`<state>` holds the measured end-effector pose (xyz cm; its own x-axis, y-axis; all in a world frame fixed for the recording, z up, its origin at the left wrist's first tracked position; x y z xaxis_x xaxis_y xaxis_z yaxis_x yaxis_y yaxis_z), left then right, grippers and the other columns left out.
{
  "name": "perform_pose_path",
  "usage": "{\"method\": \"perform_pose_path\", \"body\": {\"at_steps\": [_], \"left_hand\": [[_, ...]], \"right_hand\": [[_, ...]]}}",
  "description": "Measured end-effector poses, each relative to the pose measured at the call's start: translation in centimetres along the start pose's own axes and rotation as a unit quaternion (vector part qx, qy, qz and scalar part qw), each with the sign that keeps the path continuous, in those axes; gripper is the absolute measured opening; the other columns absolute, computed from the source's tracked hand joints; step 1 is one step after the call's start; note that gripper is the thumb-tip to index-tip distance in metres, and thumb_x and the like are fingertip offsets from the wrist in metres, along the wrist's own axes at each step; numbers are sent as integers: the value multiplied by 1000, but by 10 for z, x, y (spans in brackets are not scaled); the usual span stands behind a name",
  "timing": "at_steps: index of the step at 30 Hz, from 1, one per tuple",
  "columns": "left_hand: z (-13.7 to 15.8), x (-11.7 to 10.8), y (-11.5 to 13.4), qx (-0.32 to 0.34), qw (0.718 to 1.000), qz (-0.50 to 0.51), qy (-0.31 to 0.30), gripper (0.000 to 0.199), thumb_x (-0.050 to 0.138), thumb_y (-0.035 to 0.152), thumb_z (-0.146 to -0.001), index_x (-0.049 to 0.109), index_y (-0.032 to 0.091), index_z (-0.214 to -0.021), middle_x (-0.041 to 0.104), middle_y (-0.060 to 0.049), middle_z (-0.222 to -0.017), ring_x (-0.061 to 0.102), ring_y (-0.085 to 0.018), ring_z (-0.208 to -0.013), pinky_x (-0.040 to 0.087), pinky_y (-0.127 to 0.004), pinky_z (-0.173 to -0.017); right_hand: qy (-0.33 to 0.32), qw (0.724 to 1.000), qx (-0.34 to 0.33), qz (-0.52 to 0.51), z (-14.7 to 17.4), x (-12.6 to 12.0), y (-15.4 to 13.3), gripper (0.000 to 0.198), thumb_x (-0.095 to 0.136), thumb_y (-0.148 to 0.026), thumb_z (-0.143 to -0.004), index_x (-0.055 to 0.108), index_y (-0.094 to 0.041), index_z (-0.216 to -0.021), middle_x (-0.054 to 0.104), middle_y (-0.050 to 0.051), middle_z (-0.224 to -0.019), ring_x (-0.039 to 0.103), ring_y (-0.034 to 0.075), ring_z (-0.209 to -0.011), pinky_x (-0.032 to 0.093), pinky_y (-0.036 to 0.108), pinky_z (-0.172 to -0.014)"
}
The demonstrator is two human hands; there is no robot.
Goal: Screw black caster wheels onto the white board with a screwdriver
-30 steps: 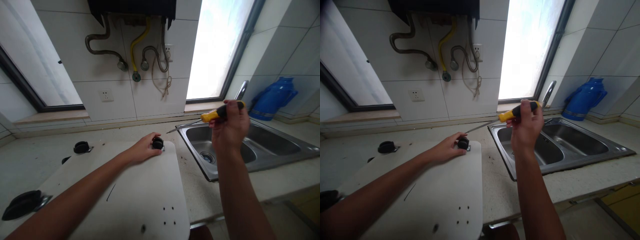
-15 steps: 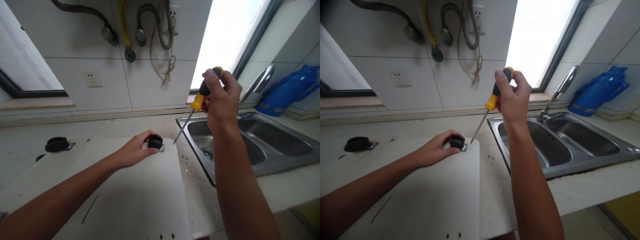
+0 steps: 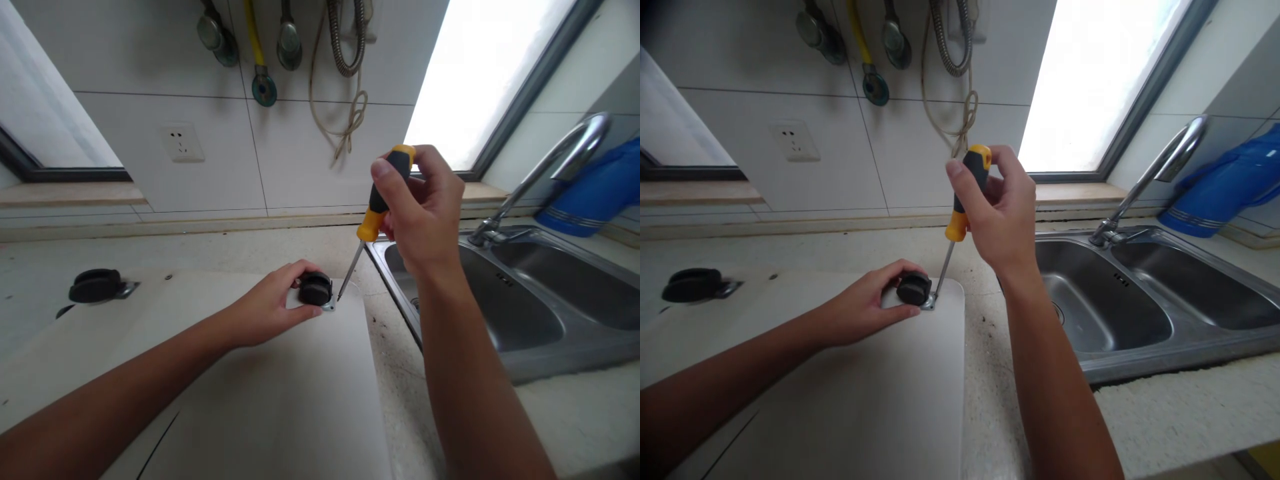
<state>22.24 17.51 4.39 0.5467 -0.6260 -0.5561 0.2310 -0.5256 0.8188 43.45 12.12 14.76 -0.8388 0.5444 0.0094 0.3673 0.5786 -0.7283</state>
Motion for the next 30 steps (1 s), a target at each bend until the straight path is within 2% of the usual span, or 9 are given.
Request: {"method": "perform_pose_path", "body": {"at_steps": [3,8,16,30], "left_hand": [[-1,1,0,-1,1000,-10,2,41,81,32,-93,66,25,-131,76,-7,-126,70,-28,-113,53,-45,-102],[-1,2,0,5,1000,-14,13,39,81,28,-92,66,25,-128,77,-7,-122,71,-27,-110,55,-44,-99],[0,1,2,15,999,-26,22,37,83,27,-90,67,24,-124,78,-7,-118,72,-26,-106,56,-43,-97],[0,1,0,5,999,-24,23,36,83,30,-90,67,24,-122,77,-6,-116,72,-26,-105,54,-43,-96]], "right_hand": [[-17,999,-24,18,4,6,-12,34,84,-55,-92,64,-28,-94,55,-7,-63,47,9,-49,39,25,-44],[-38,997,-35,50,9,12,-23,43,86,-62,-87,60,-28,-93,60,-5,-68,46,10,-51,32,27,-45],[-84,990,-24,109,13,12,-28,41,86,-58,-89,58,-29,-95,60,-7,-68,48,10,-53,34,26,-49],[-86,990,-17,109,11,8,-25,45,85,-64,-87,58,-28,-94,58,-6,-67,48,10,-52,35,26,-48]]}}
Point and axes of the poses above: each hand's wrist, its own z-axis away from the middle knuckle, its own x-axis out of the palm, y = z × x, the point moved 4 cm from there along -z, towards the middle knuckle
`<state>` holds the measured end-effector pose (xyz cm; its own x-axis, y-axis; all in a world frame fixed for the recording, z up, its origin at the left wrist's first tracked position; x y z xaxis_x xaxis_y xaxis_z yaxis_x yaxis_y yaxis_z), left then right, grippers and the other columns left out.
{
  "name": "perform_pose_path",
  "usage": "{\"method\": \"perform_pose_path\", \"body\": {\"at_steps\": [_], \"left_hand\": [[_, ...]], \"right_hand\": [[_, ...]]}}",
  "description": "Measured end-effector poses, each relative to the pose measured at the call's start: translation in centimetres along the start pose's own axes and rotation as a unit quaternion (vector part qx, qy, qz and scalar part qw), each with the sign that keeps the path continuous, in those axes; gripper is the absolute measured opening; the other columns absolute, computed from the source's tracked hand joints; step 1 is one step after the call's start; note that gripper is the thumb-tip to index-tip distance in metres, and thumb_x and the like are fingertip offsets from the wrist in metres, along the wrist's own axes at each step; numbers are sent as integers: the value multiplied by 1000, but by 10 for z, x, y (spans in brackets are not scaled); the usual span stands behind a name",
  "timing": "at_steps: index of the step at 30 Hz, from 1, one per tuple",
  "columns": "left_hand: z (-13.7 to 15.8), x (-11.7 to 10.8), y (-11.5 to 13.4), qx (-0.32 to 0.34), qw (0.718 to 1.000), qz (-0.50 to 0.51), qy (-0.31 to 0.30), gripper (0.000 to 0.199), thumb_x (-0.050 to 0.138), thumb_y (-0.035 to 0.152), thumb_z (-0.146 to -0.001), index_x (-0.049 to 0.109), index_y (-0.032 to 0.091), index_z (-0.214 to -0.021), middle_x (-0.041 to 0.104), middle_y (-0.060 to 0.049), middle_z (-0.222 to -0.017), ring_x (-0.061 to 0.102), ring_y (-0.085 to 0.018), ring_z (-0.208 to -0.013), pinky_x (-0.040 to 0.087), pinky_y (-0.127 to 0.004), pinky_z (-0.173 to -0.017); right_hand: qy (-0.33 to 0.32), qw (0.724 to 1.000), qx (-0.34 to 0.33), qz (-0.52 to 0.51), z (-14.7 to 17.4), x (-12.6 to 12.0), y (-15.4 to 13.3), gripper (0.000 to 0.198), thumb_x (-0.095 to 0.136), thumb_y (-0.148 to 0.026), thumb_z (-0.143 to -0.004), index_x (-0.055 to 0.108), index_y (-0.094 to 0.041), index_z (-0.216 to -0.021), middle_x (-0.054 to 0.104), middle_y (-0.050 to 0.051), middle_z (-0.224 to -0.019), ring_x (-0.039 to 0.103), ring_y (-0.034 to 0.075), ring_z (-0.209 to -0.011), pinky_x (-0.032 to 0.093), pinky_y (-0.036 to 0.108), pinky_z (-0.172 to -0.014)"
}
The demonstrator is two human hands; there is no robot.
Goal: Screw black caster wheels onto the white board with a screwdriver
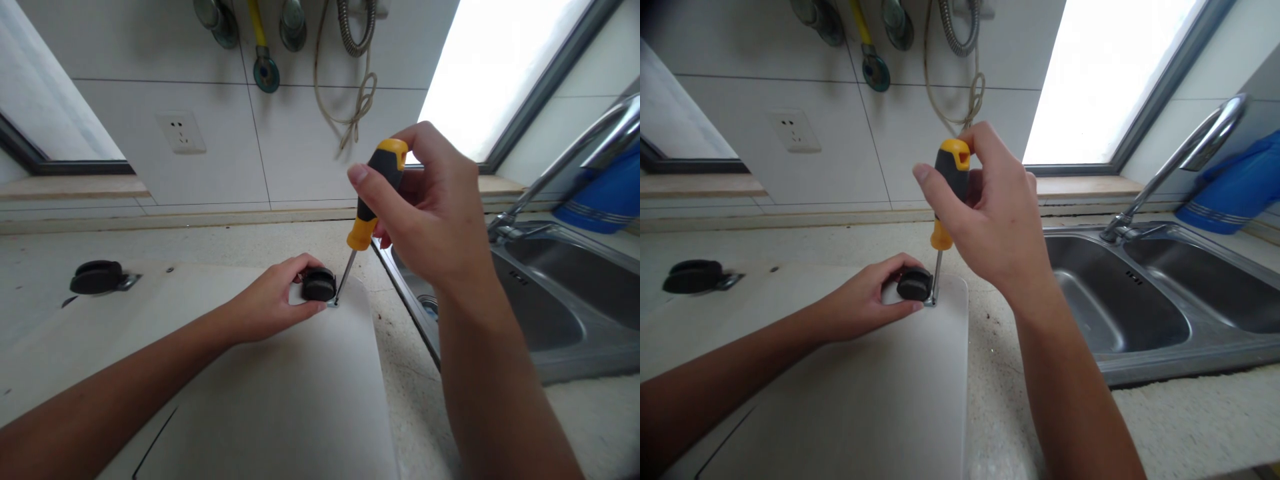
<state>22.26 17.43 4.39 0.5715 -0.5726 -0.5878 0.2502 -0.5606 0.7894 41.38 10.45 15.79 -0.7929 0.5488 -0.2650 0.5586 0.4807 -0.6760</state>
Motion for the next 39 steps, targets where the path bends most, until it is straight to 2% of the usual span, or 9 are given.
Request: {"method": "perform_pose_path", "body": {"at_steps": [11,18,21,25,29,33,35,37,39], "left_hand": [[0,0,0,-15,1000,3,-10,37,83,32,-91,66,24,-123,76,-6,-117,70,-26,-105,53,-42,-95],[0,0,1,7,1000,-4,-4,39,82,27,-91,66,24,-126,75,-5,-119,70,-25,-107,53,-42,-98],[0,1,0,24,1000,-7,-3,45,82,25,-91,65,26,-132,75,-5,-125,70,-25,-111,54,-42,-101],[1,0,-1,34,999,-23,6,45,83,25,-90,66,26,-131,75,-5,-125,71,-26,-112,55,-43,-100],[1,1,-2,34,999,-27,4,43,83,27,-90,67,26,-130,75,-5,-124,71,-27,-112,55,-44,-101],[0,0,-2,32,999,-33,7,42,82,27,-90,67,26,-129,76,-5,-123,71,-26,-111,55,-44,-100],[0,0,-2,33,999,-34,7,41,82,27,-90,68,26,-128,76,-5,-123,71,-27,-111,55,-45,-100],[0,1,-1,32,999,-30,4,42,83,27,-90,67,26,-129,76,-5,-122,71,-27,-111,55,-45,-100],[-1,1,-1,35,999,-27,2,41,83,27,-90,67,26,-128,76,-5,-123,72,-27,-111,55,-45,-100]], "right_hand": [[-20,1000,-22,7,2,-3,-3,33,87,-47,-91,63,-26,-99,60,-3,-79,55,11,-63,43,24,-54],[-142,987,-62,42,11,-15,-27,31,71,-40,-103,71,-27,-131,68,2,-106,65,11,-76,56,23,-61],[-133,988,-70,43,13,-18,-30,35,73,-33,-101,73,-27,-136,68,3,-107,64,13,-75,56,27,-57],[-101,984,-119,88,13,-14,-29,43,83,-43,-95,74,-31,-135,69,2,-101,62,16,-76,59,33,-66],[-125,982,-126,62,13,-8,-27,41,67,-32,-105,69,-29,-146,73,3,-116,64,17,-86,57,35,-75],[-75,979,-161,98,14,-10,-32,36,78,-36,-98,75,-30,-134,73,2,-105,61,17,-83,54,34,-71],[-84,977,-164,109,14,-9,-33,36,74,-39,-101,76,-30,-135,74,4,-113,66,20,-95,57,35,-74],[-108,978,-158,79,15,-7,-34,40,61,-32,-107,72,-24,-145,75,6,-124,69,21,-104,59,36,-78],[-103,980,-164,51,17,-7,-37,44,58,-27,-108,68,-21,-150,75,6,-126,70,19,-101,60,37,-78]]}}
Point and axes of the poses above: each hand's wrist, its own z-axis away from the middle knuckle, its own x-axis out of the palm, y = z × x, the point moved 4 cm from there along -z, towards the middle knuckle
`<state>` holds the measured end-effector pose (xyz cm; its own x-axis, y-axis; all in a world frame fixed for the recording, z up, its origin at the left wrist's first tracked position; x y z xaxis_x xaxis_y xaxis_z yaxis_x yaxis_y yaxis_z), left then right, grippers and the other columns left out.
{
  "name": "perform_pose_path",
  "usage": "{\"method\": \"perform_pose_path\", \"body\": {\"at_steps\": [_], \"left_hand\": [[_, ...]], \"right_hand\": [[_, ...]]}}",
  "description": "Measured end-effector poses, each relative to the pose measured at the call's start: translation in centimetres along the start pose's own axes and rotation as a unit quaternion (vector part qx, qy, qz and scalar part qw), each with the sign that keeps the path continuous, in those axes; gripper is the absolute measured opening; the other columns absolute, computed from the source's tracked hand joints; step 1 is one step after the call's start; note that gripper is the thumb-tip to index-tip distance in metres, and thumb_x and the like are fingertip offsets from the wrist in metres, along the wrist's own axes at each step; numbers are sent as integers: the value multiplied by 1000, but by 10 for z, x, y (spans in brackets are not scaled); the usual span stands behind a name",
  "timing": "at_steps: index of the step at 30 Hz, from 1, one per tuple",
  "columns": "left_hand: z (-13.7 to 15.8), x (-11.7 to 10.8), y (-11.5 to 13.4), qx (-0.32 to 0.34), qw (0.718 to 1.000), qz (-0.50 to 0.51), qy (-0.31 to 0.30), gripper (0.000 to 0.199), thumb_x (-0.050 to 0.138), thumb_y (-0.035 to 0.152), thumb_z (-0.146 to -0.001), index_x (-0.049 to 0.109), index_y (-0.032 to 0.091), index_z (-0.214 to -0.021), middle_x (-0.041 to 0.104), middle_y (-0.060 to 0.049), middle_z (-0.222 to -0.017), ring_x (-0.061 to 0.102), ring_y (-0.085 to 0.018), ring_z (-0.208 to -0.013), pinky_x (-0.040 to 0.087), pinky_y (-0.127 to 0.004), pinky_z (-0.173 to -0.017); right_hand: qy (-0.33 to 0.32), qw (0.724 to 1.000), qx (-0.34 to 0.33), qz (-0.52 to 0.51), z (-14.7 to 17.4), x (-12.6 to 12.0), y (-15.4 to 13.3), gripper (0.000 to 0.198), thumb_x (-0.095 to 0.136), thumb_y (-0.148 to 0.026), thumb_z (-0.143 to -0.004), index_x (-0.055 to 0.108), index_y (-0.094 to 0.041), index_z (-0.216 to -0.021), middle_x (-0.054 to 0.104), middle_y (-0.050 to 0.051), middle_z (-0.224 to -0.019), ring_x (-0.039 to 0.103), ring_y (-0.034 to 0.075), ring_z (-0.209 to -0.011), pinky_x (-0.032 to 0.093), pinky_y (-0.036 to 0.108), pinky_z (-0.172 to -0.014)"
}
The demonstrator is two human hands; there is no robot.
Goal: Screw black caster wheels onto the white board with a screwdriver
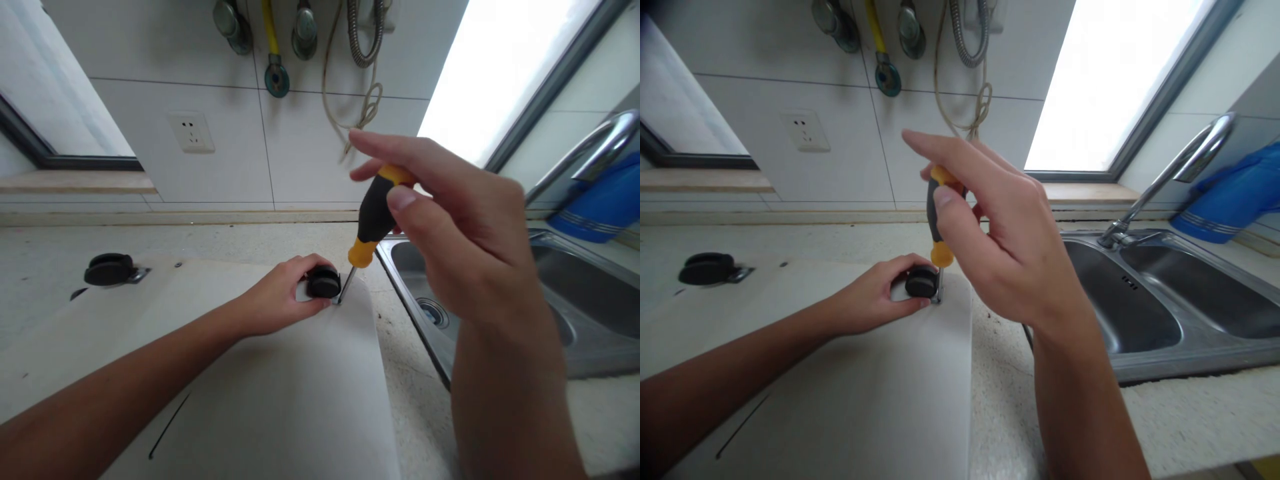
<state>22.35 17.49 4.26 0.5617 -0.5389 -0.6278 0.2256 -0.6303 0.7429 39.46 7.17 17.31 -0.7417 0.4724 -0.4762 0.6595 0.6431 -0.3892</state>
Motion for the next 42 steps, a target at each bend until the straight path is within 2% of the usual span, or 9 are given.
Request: {"method": "perform_pose_path", "body": {"at_steps": [5,9,13,18,23,28,33,39,42], "left_hand": [[-1,0,2,21,1000,1,12,36,82,22,-89,68,27,-122,77,-3,-120,72,-26,-110,54,-43,-100],[0,-1,2,17,1000,-1,7,37,82,24,-89,68,26,-123,77,-4,-121,72,-27,-110,55,-43,-98],[-1,-1,3,19,1000,-3,15,35,82,23,-88,68,27,-121,78,-2,-118,73,-26,-109,55,-43,-99],[-1,0,1,18,1000,-6,10,40,83,24,-88,68,27,-125,77,-3,-121,73,-27,-111,55,-43,-99],[-1,0,1,17,1000,-6,14,38,83,24,-89,68,28,-123,77,-2,-120,73,-26,-110,54,-43,-99],[0,0,2,18,1000,-4,5,38,83,26,-89,68,27,-124,77,-4,-122,72,-27,-112,54,-44,-99],[0,0,2,15,1000,-7,13,38,83,25,-89,69,28,-124,78,-3,-122,73,-28,-112,55,-45,-100],[0,0,1,16,1000,-13,10,41,83,25,-88,69,27,-127,78,-5,-123,73,-29,-113,55,-46,-100],[0,0,1,13,1000,-11,12,39,83,25,-87,69,27,-124,78,-4,-120,73,-28,-110,56,-45,-99]], "right_hand": [[37,997,-17,71,0,1,-6,30,75,-46,-101,78,-33,-127,75,4,-113,68,22,-97,62,41,-86],[-8,1000,-18,-7,1,5,-8,43,54,-28,-110,68,-27,-150,76,5,-133,70,24,-122,62,42,-97],[40,998,-27,40,1,3,-8,35,75,-34,-101,76,-27,-136,76,4,-121,68,21,-99,60,40,-80],[-3,1000,-14,27,1,4,-10,42,54,-26,-110,70,-19,-148,74,7,-125,68,22,-118,58,41,-99],[38,999,-15,35,1,1,-12,30,75,-37,-102,79,-25,-129,75,3,-110,69,19,-98,57,37,-78],[-4,1000,7,-14,2,4,-14,43,57,-27,-109,69,-18,-150,76,7,-129,69,22,-120,59,43,-100],[40,998,9,47,3,0,-15,33,78,-40,-99,79,-31,-130,74,4,-103,71,23,-89,63,45,-80],[-38,998,32,-37,4,4,-18,41,54,-28,-112,67,-32,-150,74,2,-141,68,24,-135,61,45,-111],[11,999,22,-24,4,3,-17,32,72,-29,-104,73,-32,-136,77,1,-124,75,20,-105,66,40,-92]]}}
Point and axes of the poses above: each hand's wrist, its own z-axis away from the middle knuckle, its own x-axis out of the palm, y = z × x, the point moved 4 cm from there along -z, towards the middle knuckle
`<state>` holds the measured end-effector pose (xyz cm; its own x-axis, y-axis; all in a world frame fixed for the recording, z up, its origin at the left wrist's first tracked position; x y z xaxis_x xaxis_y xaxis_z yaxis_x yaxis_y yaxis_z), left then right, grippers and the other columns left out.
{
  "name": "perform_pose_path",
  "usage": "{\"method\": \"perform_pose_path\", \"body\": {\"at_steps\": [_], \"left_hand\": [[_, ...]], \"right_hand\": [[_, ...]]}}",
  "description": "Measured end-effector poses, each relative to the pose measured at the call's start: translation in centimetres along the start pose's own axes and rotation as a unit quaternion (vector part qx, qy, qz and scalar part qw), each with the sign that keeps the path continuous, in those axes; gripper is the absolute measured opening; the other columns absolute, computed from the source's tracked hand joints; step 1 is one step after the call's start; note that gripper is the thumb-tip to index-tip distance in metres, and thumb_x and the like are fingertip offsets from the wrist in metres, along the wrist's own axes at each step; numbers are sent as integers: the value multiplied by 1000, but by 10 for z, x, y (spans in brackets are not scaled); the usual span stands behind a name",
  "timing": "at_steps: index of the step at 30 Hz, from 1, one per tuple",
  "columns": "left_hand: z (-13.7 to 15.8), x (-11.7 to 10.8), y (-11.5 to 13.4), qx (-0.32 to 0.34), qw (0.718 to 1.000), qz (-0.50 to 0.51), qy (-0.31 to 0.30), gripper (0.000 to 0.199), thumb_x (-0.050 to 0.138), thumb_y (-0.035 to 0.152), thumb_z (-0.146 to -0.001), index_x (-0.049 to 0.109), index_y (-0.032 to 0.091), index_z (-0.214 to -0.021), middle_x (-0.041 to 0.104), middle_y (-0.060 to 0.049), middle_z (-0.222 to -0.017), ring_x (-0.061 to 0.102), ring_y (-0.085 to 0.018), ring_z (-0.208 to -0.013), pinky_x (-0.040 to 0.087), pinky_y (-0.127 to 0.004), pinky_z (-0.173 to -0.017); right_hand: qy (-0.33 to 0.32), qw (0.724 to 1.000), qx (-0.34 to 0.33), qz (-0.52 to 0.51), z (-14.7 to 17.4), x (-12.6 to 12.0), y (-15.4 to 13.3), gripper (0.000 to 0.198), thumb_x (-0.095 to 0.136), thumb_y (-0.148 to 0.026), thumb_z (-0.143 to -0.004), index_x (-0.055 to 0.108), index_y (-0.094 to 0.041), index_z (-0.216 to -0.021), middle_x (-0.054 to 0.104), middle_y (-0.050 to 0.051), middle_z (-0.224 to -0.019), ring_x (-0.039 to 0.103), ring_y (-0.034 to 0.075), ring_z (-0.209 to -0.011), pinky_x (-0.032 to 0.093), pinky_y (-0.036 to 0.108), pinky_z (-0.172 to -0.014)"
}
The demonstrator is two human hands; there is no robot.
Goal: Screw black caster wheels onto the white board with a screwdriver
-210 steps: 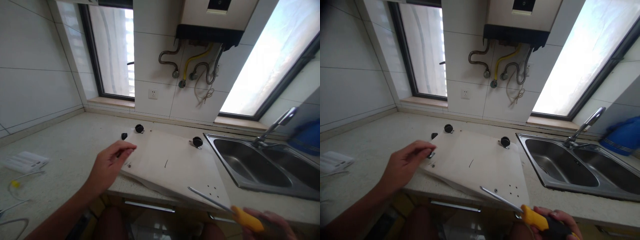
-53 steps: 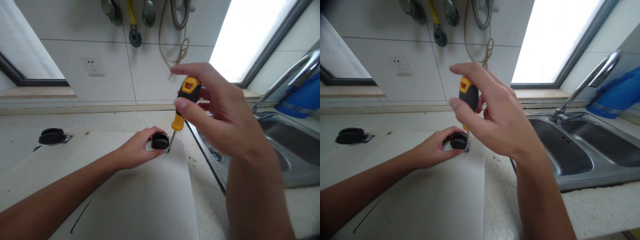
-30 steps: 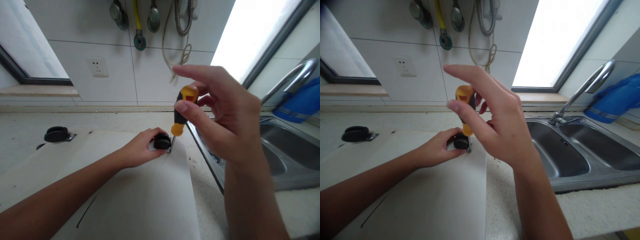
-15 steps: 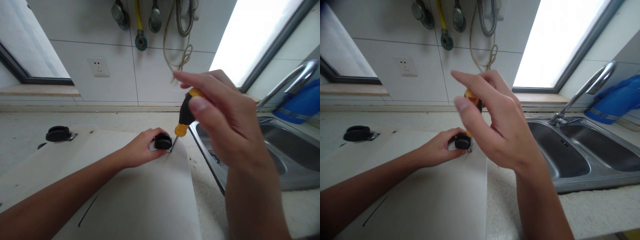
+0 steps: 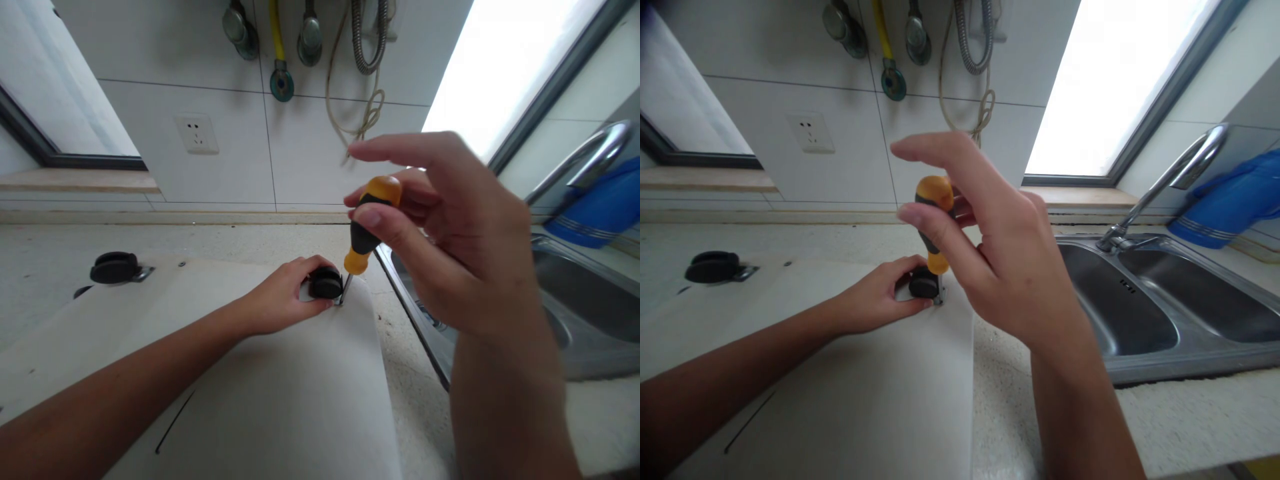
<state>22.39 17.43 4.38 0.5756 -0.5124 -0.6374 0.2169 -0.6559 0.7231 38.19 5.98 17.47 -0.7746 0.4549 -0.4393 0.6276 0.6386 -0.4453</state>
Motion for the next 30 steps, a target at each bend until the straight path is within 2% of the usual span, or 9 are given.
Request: {"method": "perform_pose_path", "body": {"at_steps": [3,8,10,14,19,21,24,26,30], "left_hand": [[0,1,0,-1,1000,5,-1,37,82,23,-88,69,27,-122,78,-3,-120,73,-27,-110,56,-44,-98],[0,0,1,2,1000,6,-2,38,82,24,-88,68,27,-124,77,-4,-120,72,-28,-111,55,-45,-99],[0,0,1,-1,1000,4,-3,39,82,25,-88,68,27,-124,78,-4,-120,72,-28,-111,55,-46,-99],[0,0,1,2,1000,9,-2,39,82,24,-88,69,27,-124,78,-4,-123,72,-29,-113,56,-46,-100],[0,0,1,1,1000,7,-2,38,81,25,-89,68,27,-124,78,-5,-123,73,-29,-113,56,-46,-99],[0,0,0,0,1000,-1,1,39,82,26,-88,68,27,-125,78,-4,-121,73,-29,-111,57,-45,-98],[0,1,-1,3,1000,-1,2,39,82,25,-88,69,28,-125,78,-4,-121,73,-28,-111,56,-45,-99],[0,1,0,10,1000,8,-1,39,81,24,-89,69,28,-126,78,-4,-124,73,-28,-113,56,-45,-100],[0,0,1,11,1000,6,-1,37,81,25,-89,68,27,-125,77,-4,-122,73,-27,-111,55,-44,-99]], "right_hand": [[64,988,-47,134,0,-2,2,26,86,-45,-93,80,-30,-113,73,2,-95,64,18,-79,62,41,-80],[-21,999,2,24,-1,0,6,40,60,-38,-110,68,-31,-149,77,4,-128,72,24,-120,62,43,-100],[-30,1000,7,2,-1,0,4,39,63,-36,-108,71,-32,-146,79,3,-121,75,22,-109,63,41,-92],[38,990,-42,129,-1,-1,0,27,79,-47,-97,83,-30,-118,71,5,-90,68,24,-85,60,45,-80],[-44,999,1,1,0,5,4,39,57,-36,-111,68,-29,-147,75,5,-135,72,23,-122,60,42,-104],[-30,1000,-2,-6,0,2,4,34,63,-35,-109,73,-28,-141,79,4,-119,75,20,-105,62,39,-93],[21,993,-32,112,-1,-1,2,26,74,-45,-101,80,-29,-121,75,4,-93,66,20,-80,59,40,-79],[11,990,-39,137,-1,1,1,29,73,-49,-101,78,-29,-122,76,6,-102,68,23,-89,60,43,-85],[-70,997,2,13,0,1,3,34,59,-42,-110,70,-33,-141,77,6,-134,73,26,-119,62,43,-98]]}}
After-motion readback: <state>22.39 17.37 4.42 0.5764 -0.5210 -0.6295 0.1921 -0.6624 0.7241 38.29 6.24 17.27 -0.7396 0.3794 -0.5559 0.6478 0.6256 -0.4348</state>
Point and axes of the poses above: each hand's wrist, its own z-axis away from the middle knuckle, its own x-axis out of the palm, y = z × x, the point moved 4 cm from there along -z, towards the middle knuckle
